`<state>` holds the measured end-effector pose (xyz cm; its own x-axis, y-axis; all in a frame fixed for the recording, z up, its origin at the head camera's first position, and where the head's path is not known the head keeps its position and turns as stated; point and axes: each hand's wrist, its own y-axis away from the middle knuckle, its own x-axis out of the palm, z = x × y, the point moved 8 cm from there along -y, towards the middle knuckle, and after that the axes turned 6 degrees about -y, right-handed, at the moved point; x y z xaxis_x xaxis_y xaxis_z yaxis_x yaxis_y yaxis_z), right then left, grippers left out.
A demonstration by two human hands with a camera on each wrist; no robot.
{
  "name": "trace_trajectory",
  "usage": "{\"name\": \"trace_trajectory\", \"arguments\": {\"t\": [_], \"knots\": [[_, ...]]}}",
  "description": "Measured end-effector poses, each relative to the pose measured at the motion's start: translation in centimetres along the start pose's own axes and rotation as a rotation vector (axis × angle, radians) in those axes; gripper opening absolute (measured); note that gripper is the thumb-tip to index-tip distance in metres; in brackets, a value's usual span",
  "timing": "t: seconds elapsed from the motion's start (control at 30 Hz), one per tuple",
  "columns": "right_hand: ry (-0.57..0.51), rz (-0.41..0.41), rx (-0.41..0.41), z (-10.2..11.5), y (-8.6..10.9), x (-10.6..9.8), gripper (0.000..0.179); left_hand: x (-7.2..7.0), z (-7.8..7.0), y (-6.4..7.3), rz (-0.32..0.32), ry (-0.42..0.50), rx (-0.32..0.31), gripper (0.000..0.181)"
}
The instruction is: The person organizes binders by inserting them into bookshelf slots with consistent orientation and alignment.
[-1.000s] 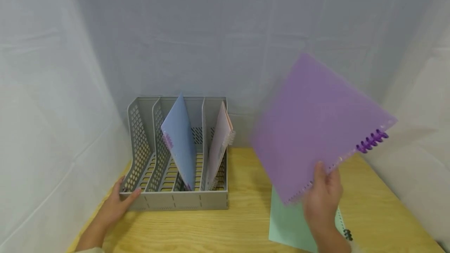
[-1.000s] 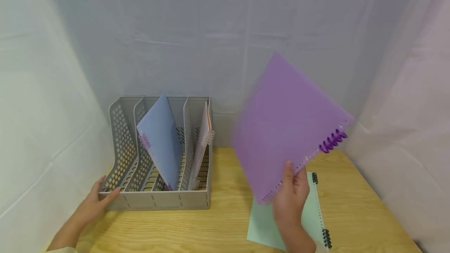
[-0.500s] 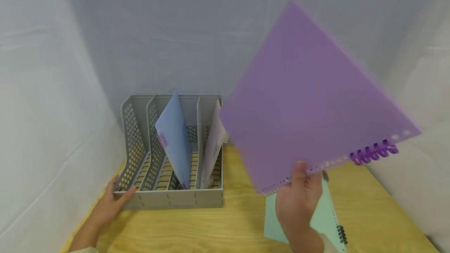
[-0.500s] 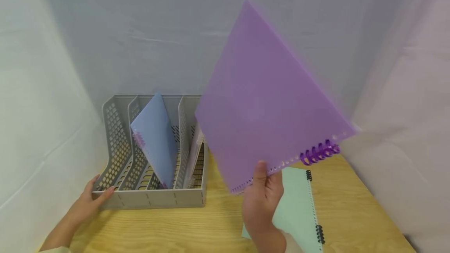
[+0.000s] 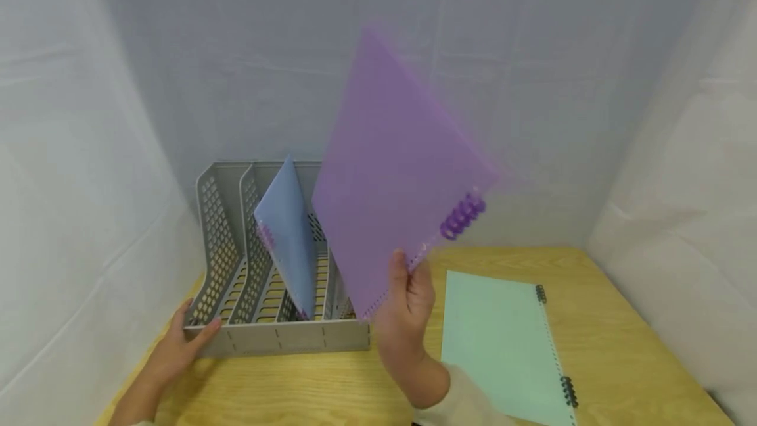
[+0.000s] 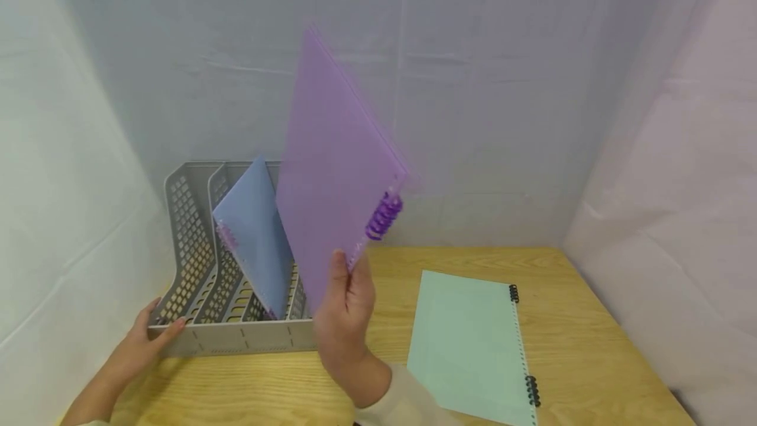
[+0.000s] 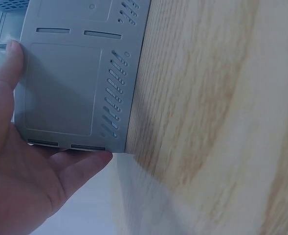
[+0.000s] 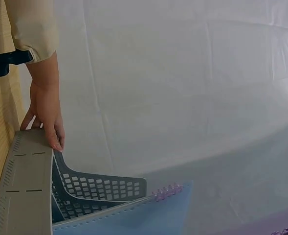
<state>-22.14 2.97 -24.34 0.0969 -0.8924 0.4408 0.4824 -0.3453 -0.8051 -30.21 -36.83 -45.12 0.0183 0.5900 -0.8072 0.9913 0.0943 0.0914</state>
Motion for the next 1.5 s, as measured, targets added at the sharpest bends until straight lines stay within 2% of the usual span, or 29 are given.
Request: {"name": "trace_trajectory", "arguments": {"t": [0.23,0.47,0.57,0.7,0.77,0.83,0.97,1.27,1.5], "knots": [[0.029,0.039,0.004,-3.1,0.5,2.7,0.035,0.0,0.1,0.3,0.009,-0.006,-0.025,0.096],[0.116,-0.004,0.049,-5.3,1.0,4.2,0.034,-0.1,-0.1,0.2,0.018,-0.010,-0.034,0.096],[0.129,0.031,0.054,-6.2,1.0,5.1,0.040,-0.3,0.0,0.1,0.018,-0.012,-0.035,0.096],[0.174,0.076,0.113,-7.7,1.4,6.2,0.043,-0.6,0.2,0.2,0.013,-0.013,-0.041,0.097],[0.213,0.069,0.138,-8.5,1.7,6.4,0.042,-0.7,0.2,0.3,0.010,-0.006,-0.045,0.097],[0.238,0.061,0.124,-8.9,1.9,6.6,0.040,-0.6,0.2,0.3,0.011,0.003,-0.049,0.097],[0.236,0.067,0.087,-9.8,2.3,6.7,0.041,-0.3,0.1,0.3,0.014,0.016,-0.039,0.097],[0.262,0.087,0.120,-11.6,3.3,6.6,0.040,-0.1,0.3,0.2,0.012,0.000,-0.033,0.096],[0.279,0.105,0.075,-12.4,3.6,7.2,0.040,-0.3,0.0,0.4,-0.011,0.005,-0.026,0.095]]}}
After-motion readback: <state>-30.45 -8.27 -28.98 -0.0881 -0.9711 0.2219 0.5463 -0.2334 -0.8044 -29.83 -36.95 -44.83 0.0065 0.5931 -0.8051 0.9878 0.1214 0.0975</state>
